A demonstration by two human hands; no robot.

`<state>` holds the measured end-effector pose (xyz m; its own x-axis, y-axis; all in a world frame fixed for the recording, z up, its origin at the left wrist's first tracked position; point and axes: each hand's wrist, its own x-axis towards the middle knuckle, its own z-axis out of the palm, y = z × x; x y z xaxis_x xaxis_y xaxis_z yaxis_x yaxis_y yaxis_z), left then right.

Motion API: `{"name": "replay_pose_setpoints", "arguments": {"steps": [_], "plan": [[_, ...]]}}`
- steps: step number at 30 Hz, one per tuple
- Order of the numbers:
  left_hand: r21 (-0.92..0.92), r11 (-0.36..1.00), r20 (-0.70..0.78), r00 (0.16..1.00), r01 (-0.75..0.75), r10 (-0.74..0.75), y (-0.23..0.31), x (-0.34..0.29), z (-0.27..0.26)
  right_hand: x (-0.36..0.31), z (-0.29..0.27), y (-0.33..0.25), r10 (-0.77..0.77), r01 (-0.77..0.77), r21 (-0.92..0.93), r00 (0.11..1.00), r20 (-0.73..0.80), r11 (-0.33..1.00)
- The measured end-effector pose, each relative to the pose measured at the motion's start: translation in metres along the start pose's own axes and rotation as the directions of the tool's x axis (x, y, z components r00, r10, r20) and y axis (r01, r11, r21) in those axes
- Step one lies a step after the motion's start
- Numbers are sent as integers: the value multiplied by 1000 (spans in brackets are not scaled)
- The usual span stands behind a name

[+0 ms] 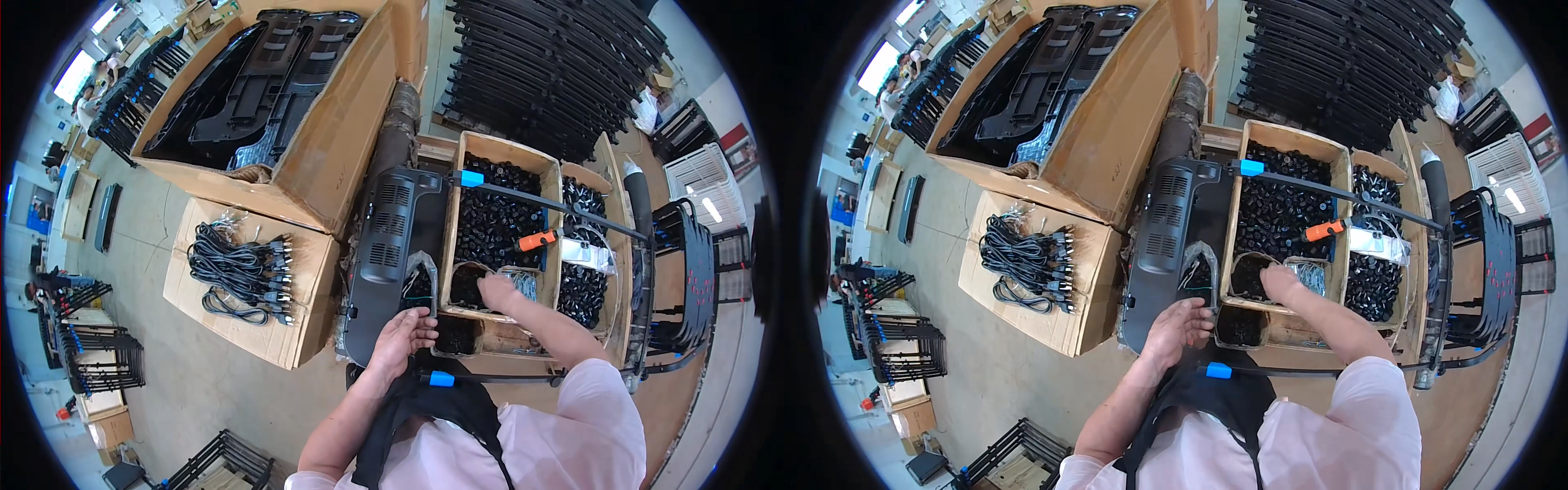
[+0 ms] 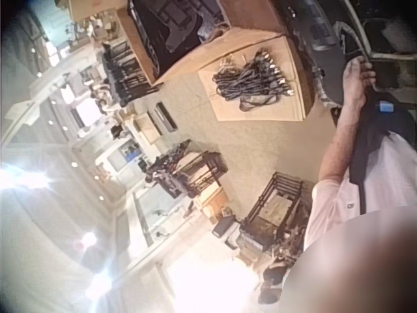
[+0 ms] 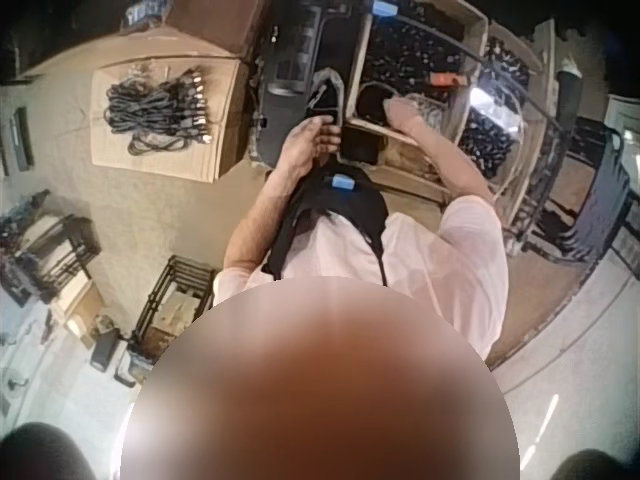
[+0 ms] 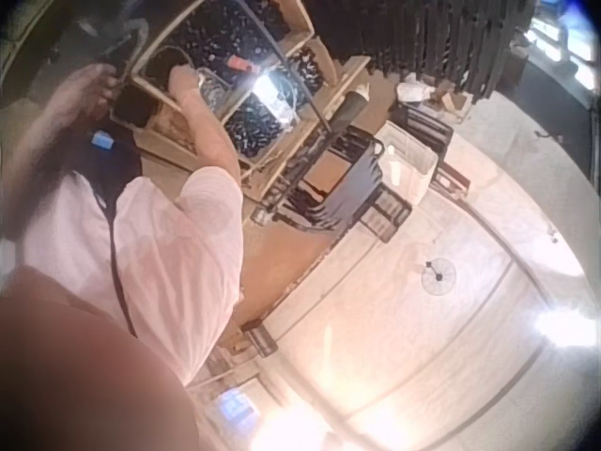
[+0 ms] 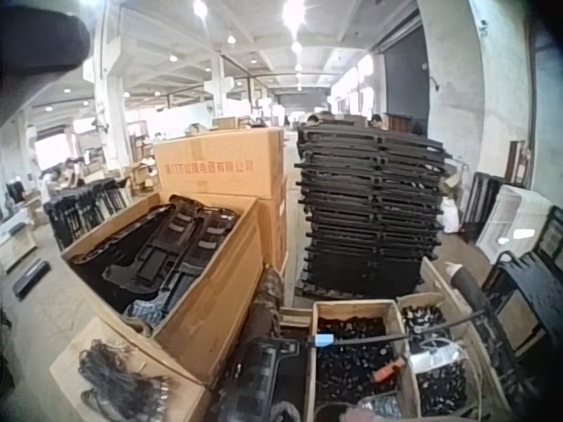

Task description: Assemble plastic housing components using a pneumatic screwdriver and fasteners.

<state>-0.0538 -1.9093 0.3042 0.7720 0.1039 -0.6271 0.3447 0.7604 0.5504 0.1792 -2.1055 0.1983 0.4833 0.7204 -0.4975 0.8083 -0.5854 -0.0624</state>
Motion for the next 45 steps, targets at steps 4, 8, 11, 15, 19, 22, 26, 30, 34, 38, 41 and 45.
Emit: {"name": "replay_pose_setpoints", "arguments": {"steps": [4,8,11,15,19,22,26,30,34,38,41,45], "plan": [[36,999,4,999,37,-37,-18,15,21,4,36,9,-47,47,34,999,0,998],[66,997,28,999,39,-41,-34,39,42,1,30,9,-46,46,35,999,-25,998],[74,995,37,997,62,-65,-47,57,54,-2,26,6,-43,43,-7,996,-74,999],[95,994,4,999,47,-47,-58,84,68,0,33,10,-86,84,-53,995,-43,995],[81,997,-40,999,-7,11,-60,107,80,7,41,14,-101,99,67,995,12,993],[64,998,-113,994,-1,8,-57,122,85,9,41,16,-63,59,104,998,30,993],[71,997,-193,981,10,4,-57,141,85,1,32,25,-4,30,244,994,-105,969],[77,994,-235,971,75,-55,-67,168,86,-11,13,36,102,36,564,972,-212,825],[34,990,-238,964,134,-122,-79,198,85,-26,-8,27,219,22,688,940,-261,726],[-153,969,-152,964,197,-219,-89,213,85,-43,-18,27,226,104,904,951,-213,415],[-249,939,-173,943,236,-283,-86,212,85,-54,-9,57,510,40,966,844,-170,256],[-112,973,-55,977,199,-206,-79,197,91,-42,19,116,723,-125,982,665,187,-139]]}}
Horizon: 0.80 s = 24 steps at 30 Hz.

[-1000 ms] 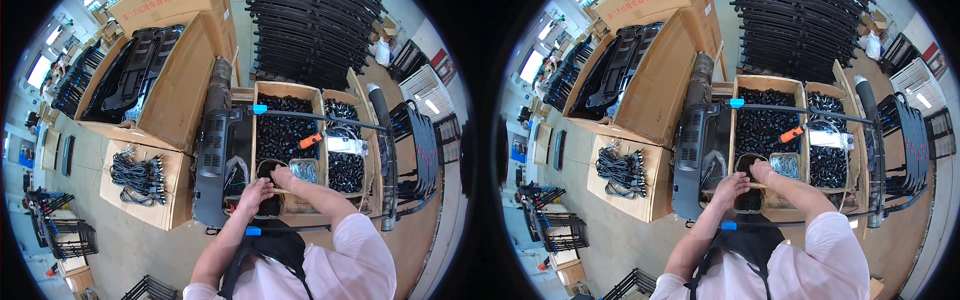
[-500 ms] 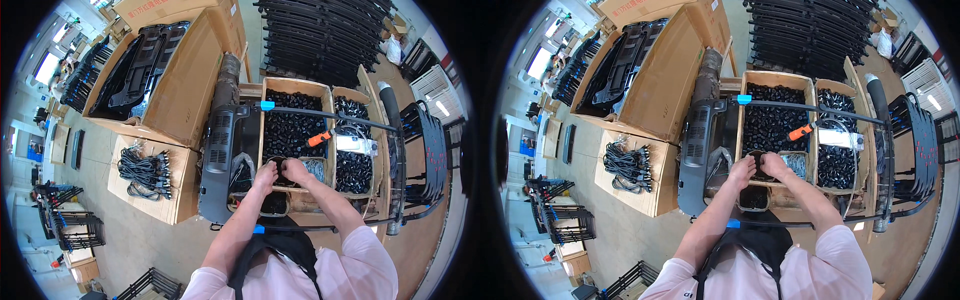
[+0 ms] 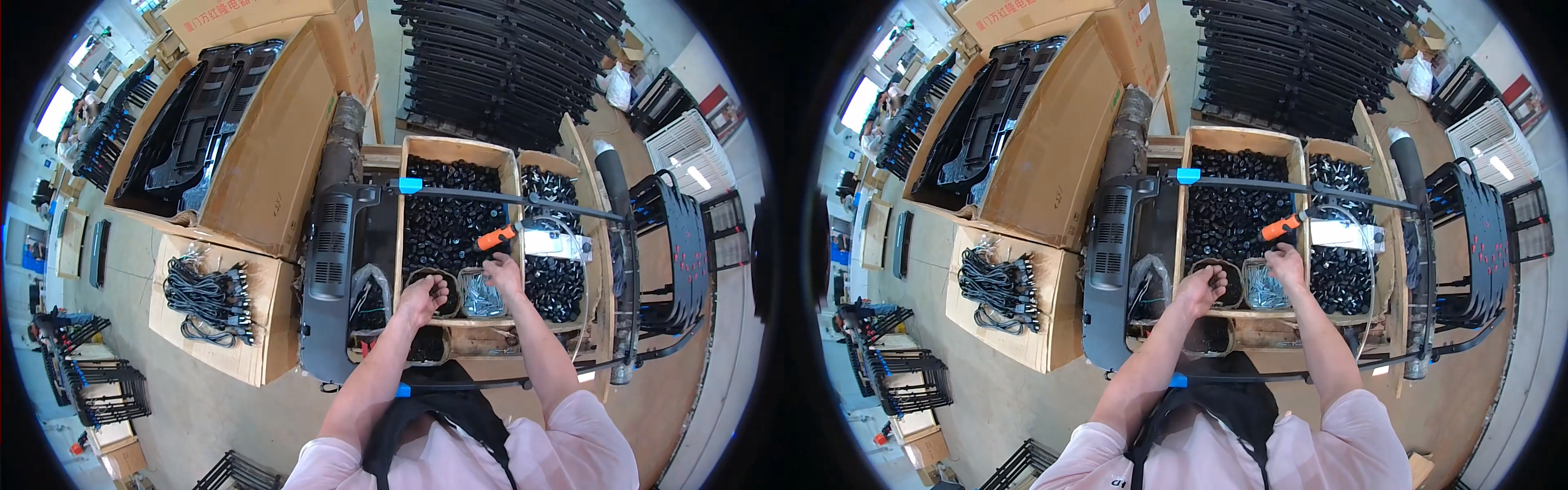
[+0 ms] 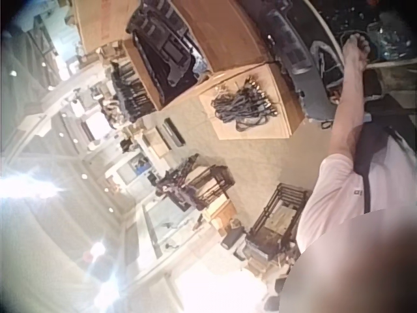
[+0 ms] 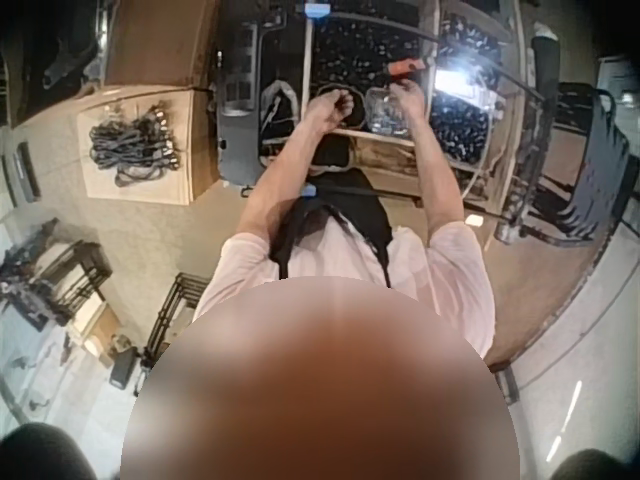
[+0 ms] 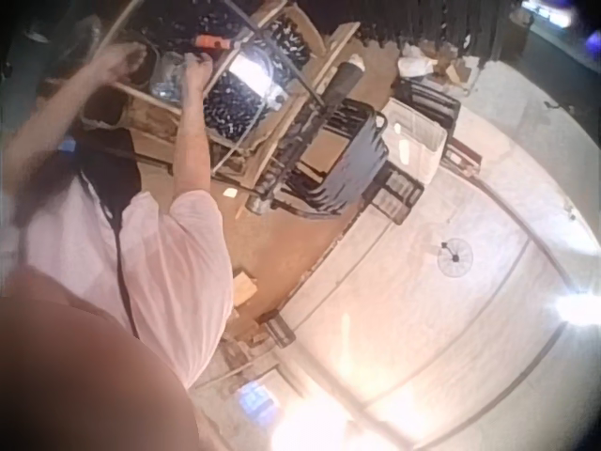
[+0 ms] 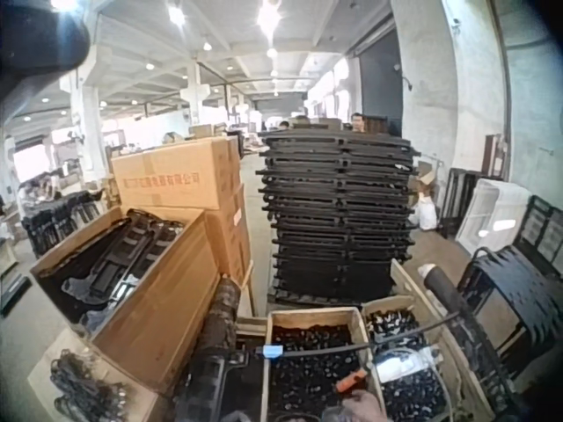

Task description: Assemble plastic housing components using a pneumatic screwdriver and fasteners.

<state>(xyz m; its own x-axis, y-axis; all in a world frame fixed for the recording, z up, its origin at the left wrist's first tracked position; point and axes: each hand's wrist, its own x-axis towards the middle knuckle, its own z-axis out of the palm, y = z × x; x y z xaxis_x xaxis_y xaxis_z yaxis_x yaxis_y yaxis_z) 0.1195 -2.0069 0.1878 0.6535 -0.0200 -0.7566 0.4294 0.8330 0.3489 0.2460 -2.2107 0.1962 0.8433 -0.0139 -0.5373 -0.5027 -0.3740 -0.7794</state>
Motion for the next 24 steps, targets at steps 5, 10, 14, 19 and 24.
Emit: {"name": "replay_pose_setpoints", "arguments": {"steps": [5,10,14,19,24], "plan": [[114,986,151,983,-122,104,-1,-32,0,71,10,-4,74,-68,84,995,-69,994],[40,994,163,982,-103,95,-4,-64,-9,70,48,-2,-428,418,-91,877,-220,904],[-37,991,82,988,-127,130,-5,-82,-13,48,77,-3,-514,492,-232,857,-42,839],[0,980,127,972,-199,198,3,-96,-20,38,97,-18,-626,543,-487,780,-11,684],[-4,973,135,964,-230,228,16,-107,-32,21,74,-40,-532,475,-515,846,42,714]]}}
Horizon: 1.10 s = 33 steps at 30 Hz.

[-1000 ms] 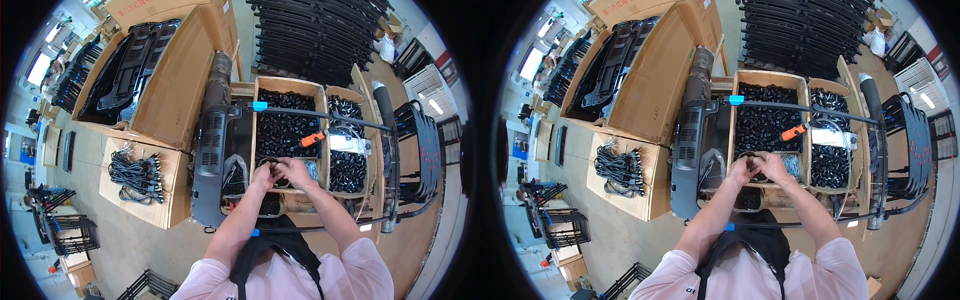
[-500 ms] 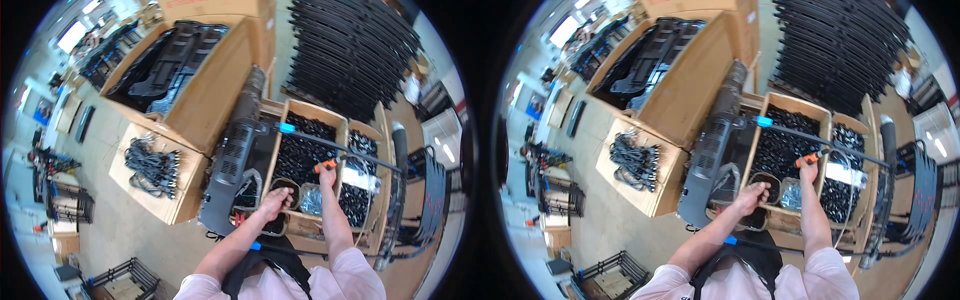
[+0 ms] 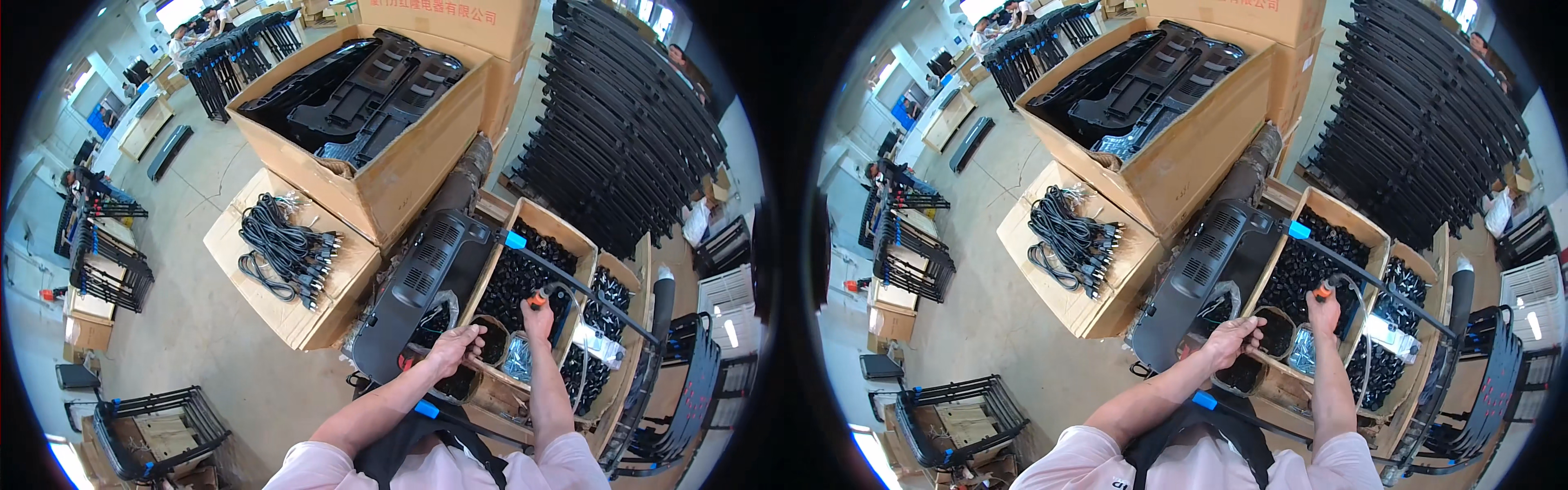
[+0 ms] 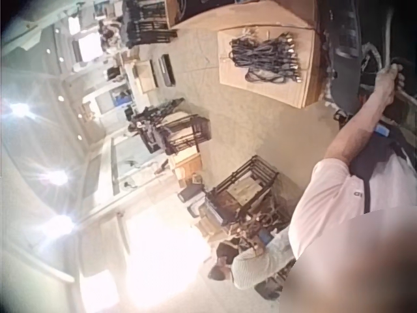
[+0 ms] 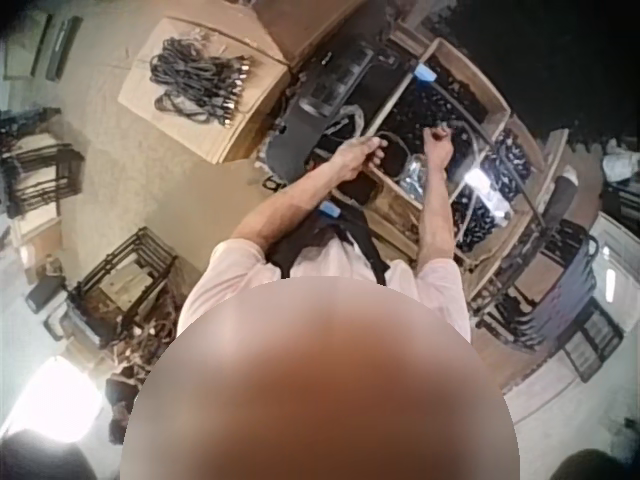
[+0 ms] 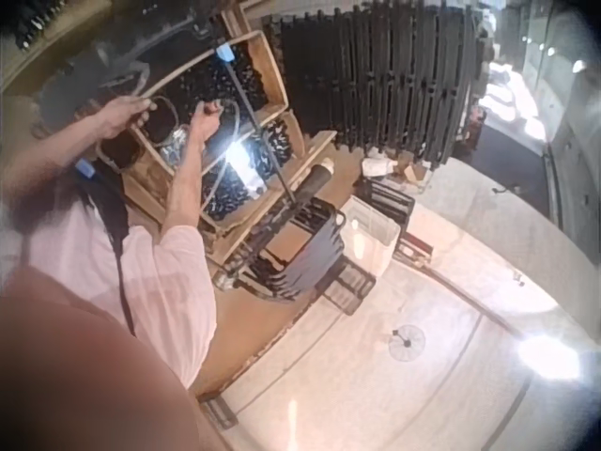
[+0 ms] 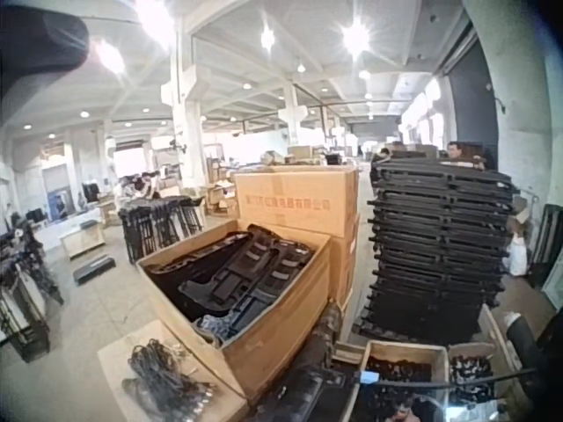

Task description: Assemble plastic housing components using a pneumatic screwdriver and fasteners.

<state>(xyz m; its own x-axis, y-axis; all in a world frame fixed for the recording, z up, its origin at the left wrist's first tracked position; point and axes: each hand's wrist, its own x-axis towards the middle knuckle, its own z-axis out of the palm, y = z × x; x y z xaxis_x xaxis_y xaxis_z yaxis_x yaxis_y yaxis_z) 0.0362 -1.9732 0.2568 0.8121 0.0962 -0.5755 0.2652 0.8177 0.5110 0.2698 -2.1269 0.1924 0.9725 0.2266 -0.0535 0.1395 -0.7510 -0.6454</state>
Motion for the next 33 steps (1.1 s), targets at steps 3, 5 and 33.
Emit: {"name": "replay_pose_setpoints", "arguments": {"steps": [3,5,33], "plan": [[-116,993,-93,996,-28,17,11,-5,-2,-18,-35,-25,63,-72,446,997,34,892],[-230,971,-96,995,-62,41,25,-4,-7,-33,-62,-53,-35,28,681,999,-4,732],[-554,832,27,999,36,-25,133,9,-49,-113,-52,-258,-375,90,768,905,203,634]]}}
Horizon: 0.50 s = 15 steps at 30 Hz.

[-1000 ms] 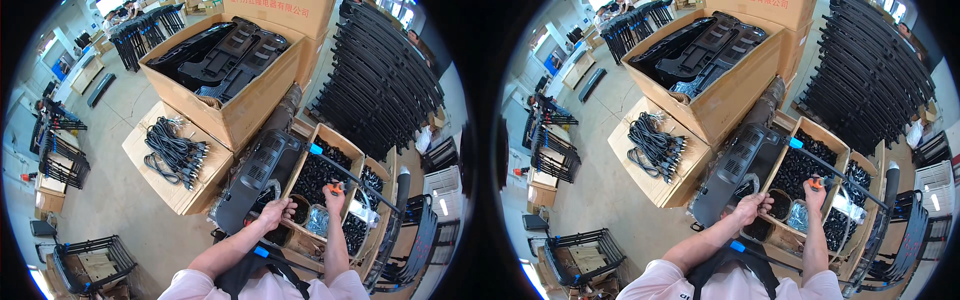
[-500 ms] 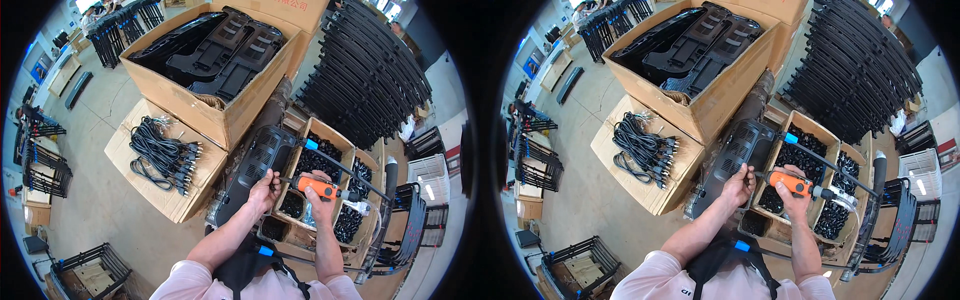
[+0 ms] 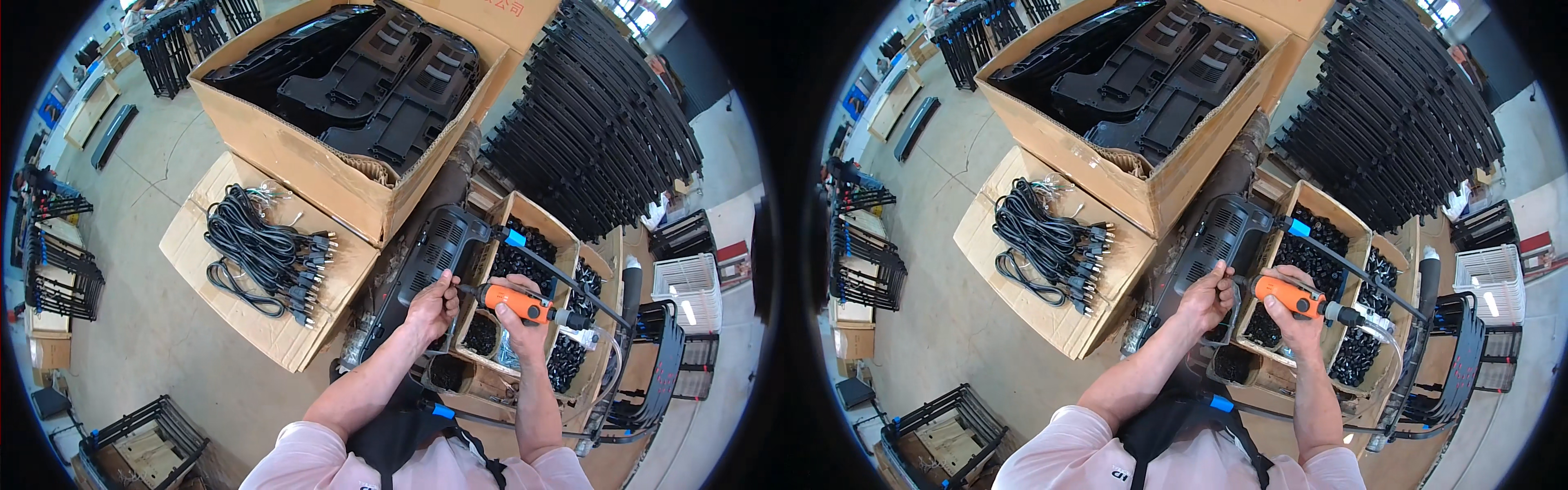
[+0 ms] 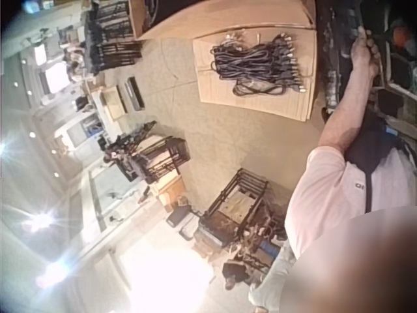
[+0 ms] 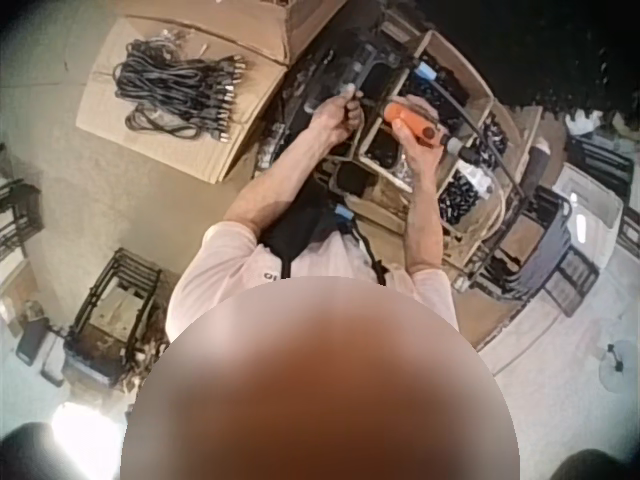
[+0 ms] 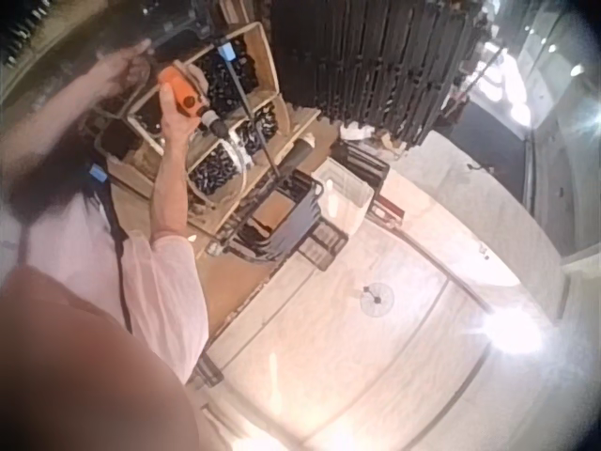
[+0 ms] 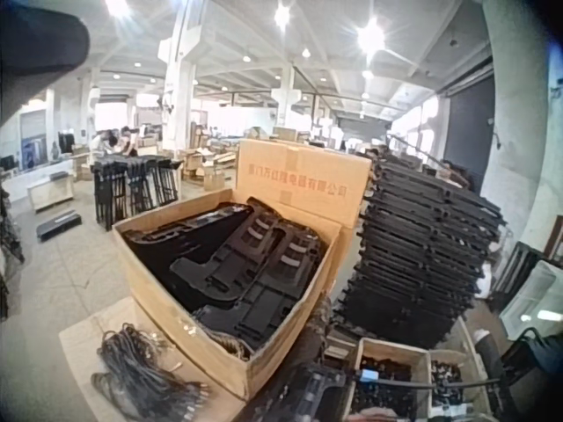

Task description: Assemble plastic housing components using a pneumatic screwdriver and fasteners.

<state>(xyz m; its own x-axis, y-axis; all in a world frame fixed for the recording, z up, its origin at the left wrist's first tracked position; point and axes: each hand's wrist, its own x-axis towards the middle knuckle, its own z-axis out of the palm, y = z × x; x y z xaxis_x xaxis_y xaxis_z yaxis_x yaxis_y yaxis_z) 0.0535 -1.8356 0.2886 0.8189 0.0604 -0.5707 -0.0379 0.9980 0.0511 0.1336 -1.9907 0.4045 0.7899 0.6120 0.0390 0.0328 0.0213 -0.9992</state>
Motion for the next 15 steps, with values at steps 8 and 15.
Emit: {"name": "replay_pose_setpoints", "arguments": {"steps": [8,15], "plan": [[-74,996,-65,997,-44,39,11,-4,9,37,30,-5,-18,15,-130,1000,-18,991],[158,987,34,999,-25,20,-5,-31,-7,107,58,28,-94,92,-111,996,-13,990]]}}
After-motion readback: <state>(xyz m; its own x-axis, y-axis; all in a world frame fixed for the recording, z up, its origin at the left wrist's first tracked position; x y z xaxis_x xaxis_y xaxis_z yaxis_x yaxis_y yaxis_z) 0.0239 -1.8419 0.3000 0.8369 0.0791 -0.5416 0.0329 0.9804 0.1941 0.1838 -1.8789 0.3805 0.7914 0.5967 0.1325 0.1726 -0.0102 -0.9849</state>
